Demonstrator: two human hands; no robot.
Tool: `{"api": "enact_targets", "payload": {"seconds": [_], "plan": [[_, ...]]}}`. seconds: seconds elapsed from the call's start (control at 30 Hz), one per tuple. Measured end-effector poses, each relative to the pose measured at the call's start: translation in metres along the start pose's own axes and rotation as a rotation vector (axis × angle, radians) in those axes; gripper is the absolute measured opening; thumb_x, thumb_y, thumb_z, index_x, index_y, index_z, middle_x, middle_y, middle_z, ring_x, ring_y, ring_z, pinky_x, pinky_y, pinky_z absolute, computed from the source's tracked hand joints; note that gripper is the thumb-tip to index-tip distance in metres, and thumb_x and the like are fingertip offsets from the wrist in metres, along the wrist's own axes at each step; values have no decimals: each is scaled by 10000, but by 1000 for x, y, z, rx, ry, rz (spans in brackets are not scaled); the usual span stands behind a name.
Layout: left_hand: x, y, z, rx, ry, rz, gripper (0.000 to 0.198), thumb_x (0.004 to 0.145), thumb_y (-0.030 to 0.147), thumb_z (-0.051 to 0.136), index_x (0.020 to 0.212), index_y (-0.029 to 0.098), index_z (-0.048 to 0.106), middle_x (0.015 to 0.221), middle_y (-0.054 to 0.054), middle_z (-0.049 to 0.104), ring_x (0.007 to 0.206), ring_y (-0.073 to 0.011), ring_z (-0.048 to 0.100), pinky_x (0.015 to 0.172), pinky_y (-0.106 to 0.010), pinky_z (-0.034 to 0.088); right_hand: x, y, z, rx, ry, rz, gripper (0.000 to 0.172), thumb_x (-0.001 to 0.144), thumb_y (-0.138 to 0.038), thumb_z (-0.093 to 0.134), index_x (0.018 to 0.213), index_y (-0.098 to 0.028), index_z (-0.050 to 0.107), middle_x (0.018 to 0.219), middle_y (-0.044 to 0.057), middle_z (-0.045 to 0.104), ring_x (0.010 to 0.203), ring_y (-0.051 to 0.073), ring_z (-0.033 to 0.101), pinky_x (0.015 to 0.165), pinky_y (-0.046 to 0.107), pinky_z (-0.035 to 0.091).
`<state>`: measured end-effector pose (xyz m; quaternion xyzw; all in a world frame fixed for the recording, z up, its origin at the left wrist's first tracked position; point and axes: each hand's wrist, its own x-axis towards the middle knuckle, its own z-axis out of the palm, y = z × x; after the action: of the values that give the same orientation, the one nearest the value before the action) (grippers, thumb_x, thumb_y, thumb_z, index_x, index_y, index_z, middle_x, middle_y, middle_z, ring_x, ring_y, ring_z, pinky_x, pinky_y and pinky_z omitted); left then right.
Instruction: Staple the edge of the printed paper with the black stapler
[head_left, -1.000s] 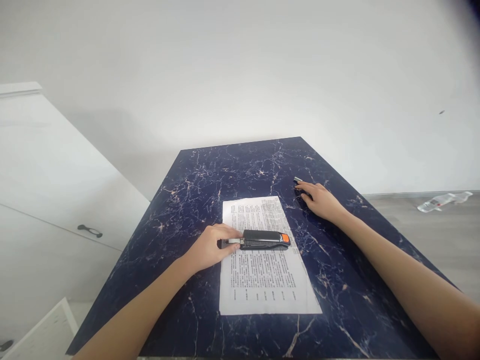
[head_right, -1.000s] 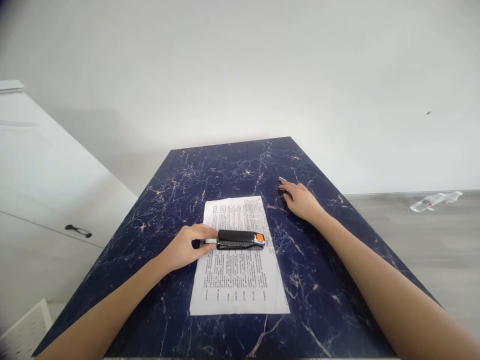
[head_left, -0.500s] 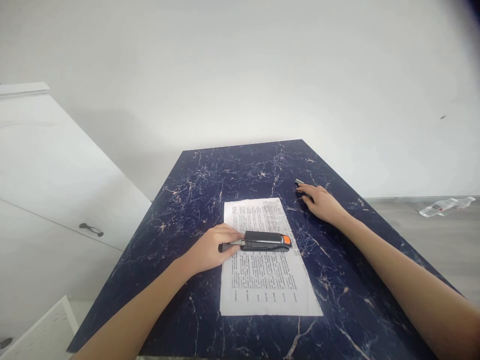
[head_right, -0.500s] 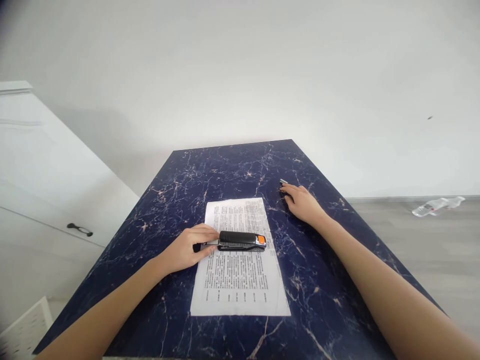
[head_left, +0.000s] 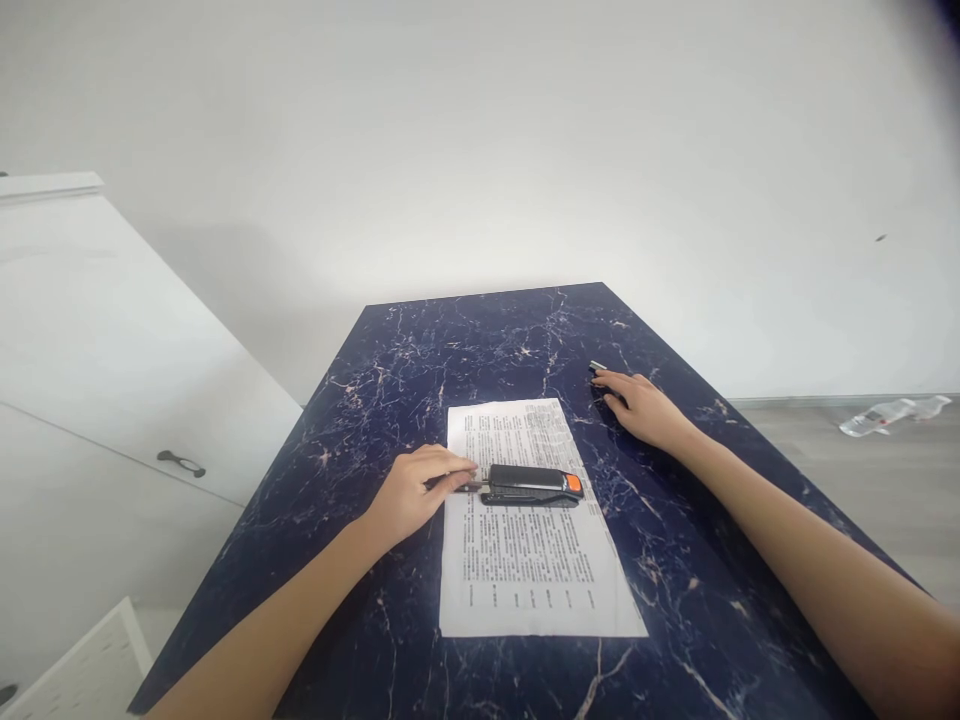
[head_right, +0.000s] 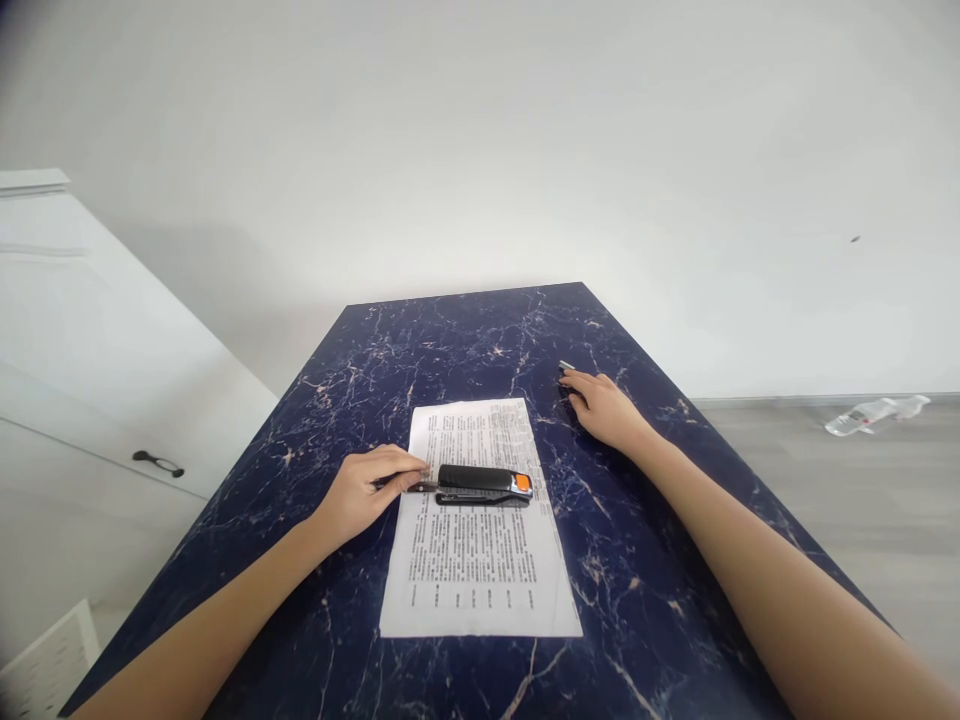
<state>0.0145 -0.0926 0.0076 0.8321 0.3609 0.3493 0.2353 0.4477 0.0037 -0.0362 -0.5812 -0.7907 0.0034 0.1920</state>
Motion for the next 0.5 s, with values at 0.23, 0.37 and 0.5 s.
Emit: {"api": "enact_targets", "payload": {"seconds": [0.23,0.37,0.5], "plan": [[0,-1,0,-36,-12,-44,291,1067,266,572,1281,281,768,1019,-50,794,880,-160,747,807,-303,615,0,-3,-4,4,-16,8,476,1016,-298,372,1347,-161,686,1526,137,618,1307,380,638,1130,593,462],[0,2,0,-42,-32,-86,291,1027,312,652,1295,279,763,1095,-61,796,941,-185,750,839,-332,625,0,-2,-3,6,1,-4,455,1001,-292,402,1334,-189,695,1520,127,626,1309,372,645,1137,586,456],[-2,3,1,-56,-44,-101,360,1017,326,670,1372,286,711,1127,-57,806,1004,-202,757,935,-390,619,0,0,-1,11,7,-10,443,983,-280,426,1326,-213,698,1507,114,640,1298,360,656,1113,568,480]]}}
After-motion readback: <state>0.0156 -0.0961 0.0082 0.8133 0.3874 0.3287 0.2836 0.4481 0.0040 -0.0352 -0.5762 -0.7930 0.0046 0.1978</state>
